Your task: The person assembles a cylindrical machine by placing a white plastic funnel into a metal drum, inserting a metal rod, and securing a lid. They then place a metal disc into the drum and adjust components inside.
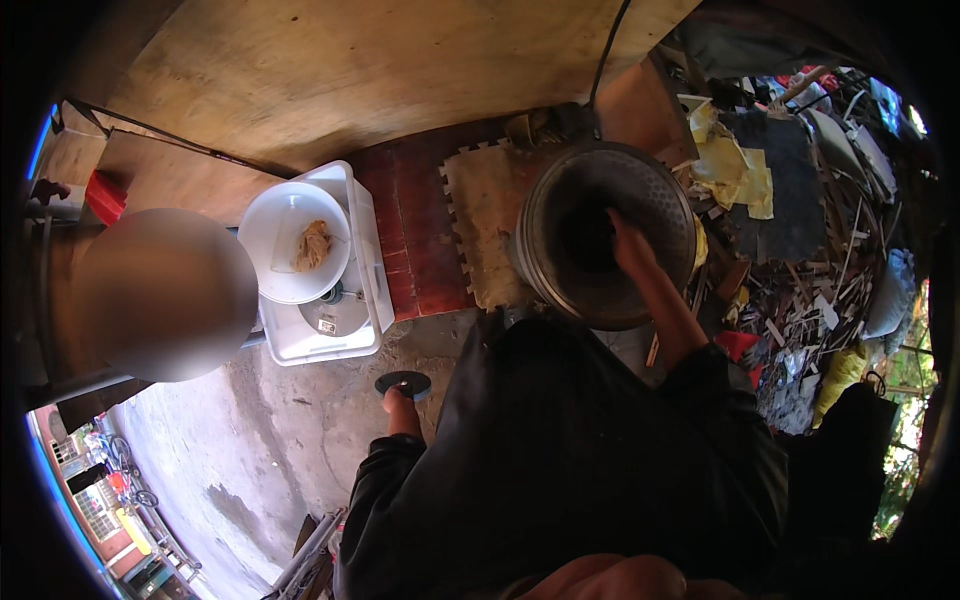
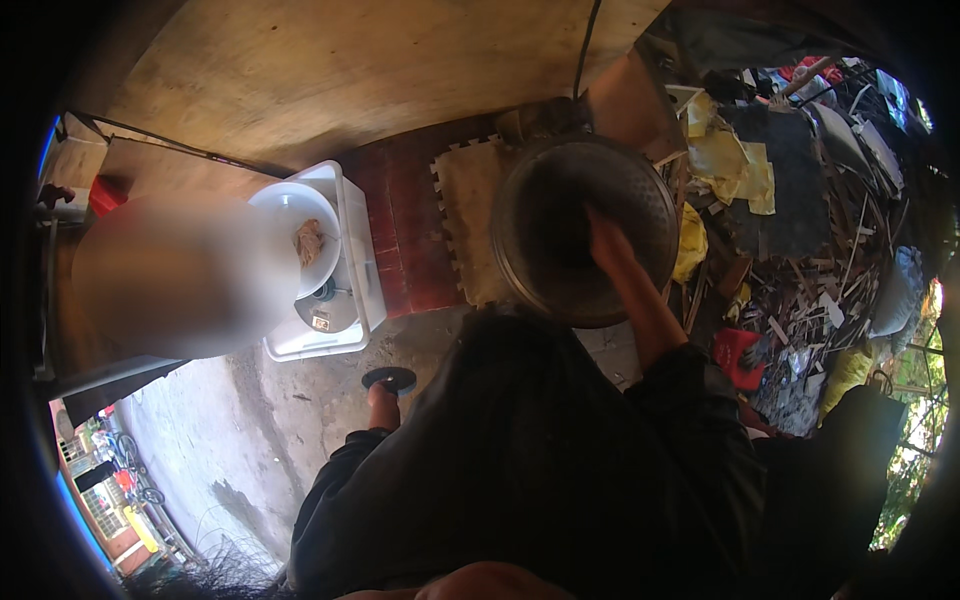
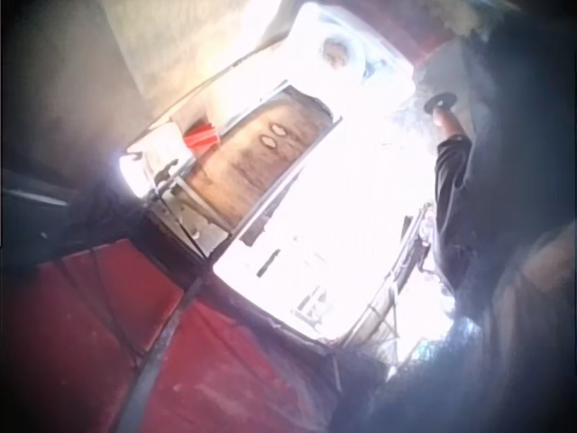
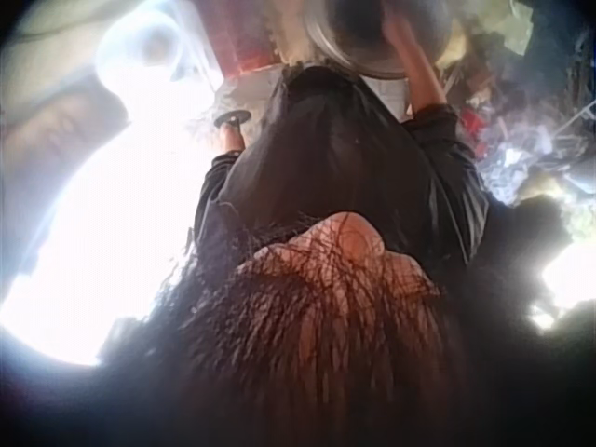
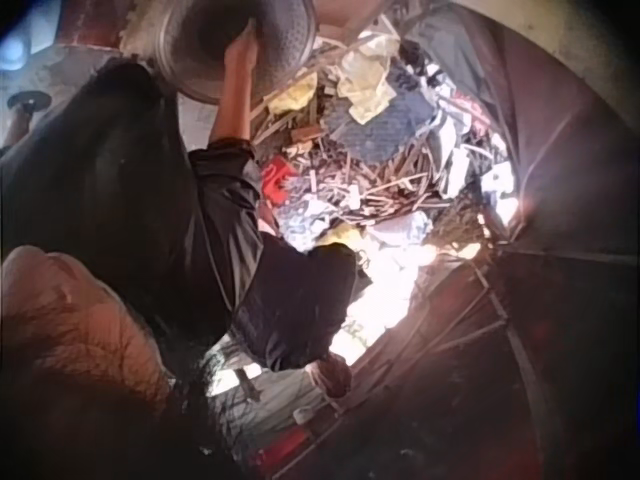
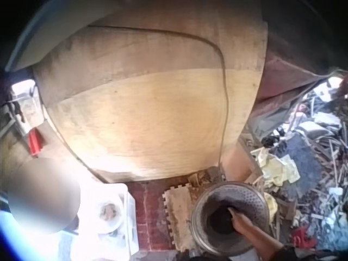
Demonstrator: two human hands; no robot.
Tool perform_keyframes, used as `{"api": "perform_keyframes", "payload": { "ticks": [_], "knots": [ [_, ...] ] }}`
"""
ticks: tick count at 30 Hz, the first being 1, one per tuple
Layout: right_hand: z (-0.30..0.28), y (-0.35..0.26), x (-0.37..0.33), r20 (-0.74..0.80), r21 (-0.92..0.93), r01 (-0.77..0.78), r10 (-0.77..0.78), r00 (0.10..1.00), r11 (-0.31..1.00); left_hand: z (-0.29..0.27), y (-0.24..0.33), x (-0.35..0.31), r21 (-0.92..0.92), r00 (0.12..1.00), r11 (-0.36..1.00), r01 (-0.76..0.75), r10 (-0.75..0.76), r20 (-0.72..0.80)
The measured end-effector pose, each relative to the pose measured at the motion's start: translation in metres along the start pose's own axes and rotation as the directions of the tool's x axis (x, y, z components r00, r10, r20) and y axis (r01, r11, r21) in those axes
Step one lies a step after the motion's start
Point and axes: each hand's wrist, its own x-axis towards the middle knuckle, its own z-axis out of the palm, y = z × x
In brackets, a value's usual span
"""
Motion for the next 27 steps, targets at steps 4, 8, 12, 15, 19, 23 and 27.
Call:
{"api": "perform_keyframes", "payload": {
  "ticks": [4, 8, 12, 15, 19, 23, 27],
  "knots": [
    [0.009, 0.013, 0.001, 0.039, -0.060, 0.053, -0.051, 0.998, 0.997, 0.000, 0.000, -0.007, -0.027, 1.000, 0.999, 0.029, -0.029, 0.004],
    [-0.022, -0.013, 0.003, 0.096, -0.028, 0.093, -0.090, 0.991, 0.995, 0.006, 0.000, -0.016, -0.062, 0.998, 0.997, 0.055, -0.055, 0.006],
    [-0.016, -0.040, -0.013, 0.010, -0.186, 0.286, -0.290, 0.957, 0.940, 0.004, -0.003, -0.002, -0.037, 0.996, 0.997, 0.066, -0.064, 0.061],
    [-0.015, -0.062, -0.015, 0.060, -0.386, 0.342, -0.347, 0.936, 0.857, 0.012, -0.006, -0.002, -0.090, 0.992, 0.995, 0.054, -0.043, 0.117],
    [0.013, -0.060, -0.023, 0.016, -0.330, 0.249, -0.259, 0.966, 0.911, 0.014, -0.003, -0.017, -0.119, 0.993, 0.993, -0.005, 0.019, 0.119],
    [0.027, -0.048, -0.025, 0.138, -0.214, 0.207, -0.180, 0.974, 0.955, 0.012, -0.005, -0.012, -0.110, 0.996, 0.994, 0.009, 0.001, 0.092],
    [0.015, -0.060, -0.031, 0.277, -0.257, 0.143, -0.069, 0.958, 0.956, 0.015, -0.003, -0.019, -0.129, 0.997, 0.992, 0.010, 0.001, 0.083]
  ]
}}
